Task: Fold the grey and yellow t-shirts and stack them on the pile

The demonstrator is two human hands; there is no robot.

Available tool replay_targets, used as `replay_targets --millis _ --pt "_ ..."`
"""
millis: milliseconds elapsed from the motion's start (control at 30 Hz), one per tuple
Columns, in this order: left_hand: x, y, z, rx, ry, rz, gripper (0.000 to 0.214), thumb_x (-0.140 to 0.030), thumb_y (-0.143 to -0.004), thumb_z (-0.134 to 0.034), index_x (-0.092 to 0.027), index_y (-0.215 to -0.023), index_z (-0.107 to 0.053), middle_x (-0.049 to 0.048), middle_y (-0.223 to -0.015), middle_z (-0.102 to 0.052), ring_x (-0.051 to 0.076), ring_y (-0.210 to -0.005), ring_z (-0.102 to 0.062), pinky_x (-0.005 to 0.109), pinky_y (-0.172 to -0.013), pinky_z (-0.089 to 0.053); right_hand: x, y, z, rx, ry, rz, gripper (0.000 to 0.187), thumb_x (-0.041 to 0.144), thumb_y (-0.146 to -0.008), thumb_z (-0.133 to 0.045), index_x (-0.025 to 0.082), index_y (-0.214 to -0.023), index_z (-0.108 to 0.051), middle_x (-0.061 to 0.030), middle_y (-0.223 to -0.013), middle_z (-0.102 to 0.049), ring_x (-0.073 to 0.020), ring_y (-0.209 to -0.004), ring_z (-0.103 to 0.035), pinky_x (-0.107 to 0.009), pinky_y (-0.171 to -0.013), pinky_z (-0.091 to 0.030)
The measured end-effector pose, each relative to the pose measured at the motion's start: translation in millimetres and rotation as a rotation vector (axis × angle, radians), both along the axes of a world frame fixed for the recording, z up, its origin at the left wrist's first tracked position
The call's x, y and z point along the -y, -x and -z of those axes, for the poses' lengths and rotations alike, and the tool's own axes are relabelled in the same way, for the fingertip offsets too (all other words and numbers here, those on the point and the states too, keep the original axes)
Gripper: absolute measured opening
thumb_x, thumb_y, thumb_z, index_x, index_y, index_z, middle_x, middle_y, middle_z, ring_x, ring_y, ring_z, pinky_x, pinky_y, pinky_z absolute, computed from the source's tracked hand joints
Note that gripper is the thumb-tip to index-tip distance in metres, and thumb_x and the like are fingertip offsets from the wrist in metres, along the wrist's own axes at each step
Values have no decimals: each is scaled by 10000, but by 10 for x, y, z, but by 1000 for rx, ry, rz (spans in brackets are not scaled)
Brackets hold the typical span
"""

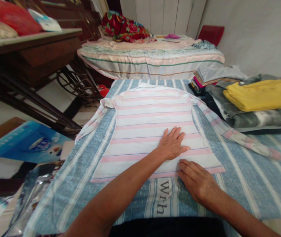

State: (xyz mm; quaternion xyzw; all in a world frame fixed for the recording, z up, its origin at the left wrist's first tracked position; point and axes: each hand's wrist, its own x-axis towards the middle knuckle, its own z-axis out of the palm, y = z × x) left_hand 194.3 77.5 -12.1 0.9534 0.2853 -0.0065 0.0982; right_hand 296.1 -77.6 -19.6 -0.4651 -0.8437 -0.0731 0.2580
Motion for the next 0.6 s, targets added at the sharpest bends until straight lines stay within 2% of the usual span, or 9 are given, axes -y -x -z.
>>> replay_targets --millis 300,467,600 --pt "-3 -7 32 26 -12 -6 689 -607 -881 -193 -171 -1410 -267 100 -1520 -174 235 -1400 -68 483 -1110 -92 -49 12 -28 11 22 3 289 57 -846 -393 123 -979 -641 -141 -1095 -629 -252 -1152 -509 -427 -936 -473" --pt "-13 -7 38 41 -2 -3 686 -599 -888 -174 -160 -1406 -271 110 -1520 -167 238 -1398 -72 491 -1106 -103 -56 12 12 44 -33 -3 279 47 -844 -413 89 -1009 -634 -156 -1078 -631 -273 -1131 -517 -441 -910 -482" --pt "-12 -2 37 50 1 -1 683 -589 -894 -166 -149 -1406 -273 118 -1519 -165 243 -1398 -74 493 -1105 -110 -53 13 27 35 -74 -5 244 38 -842 -432 81 -962 -640 -166 -1061 -633 -282 -1125 -516 -449 -887 -491"
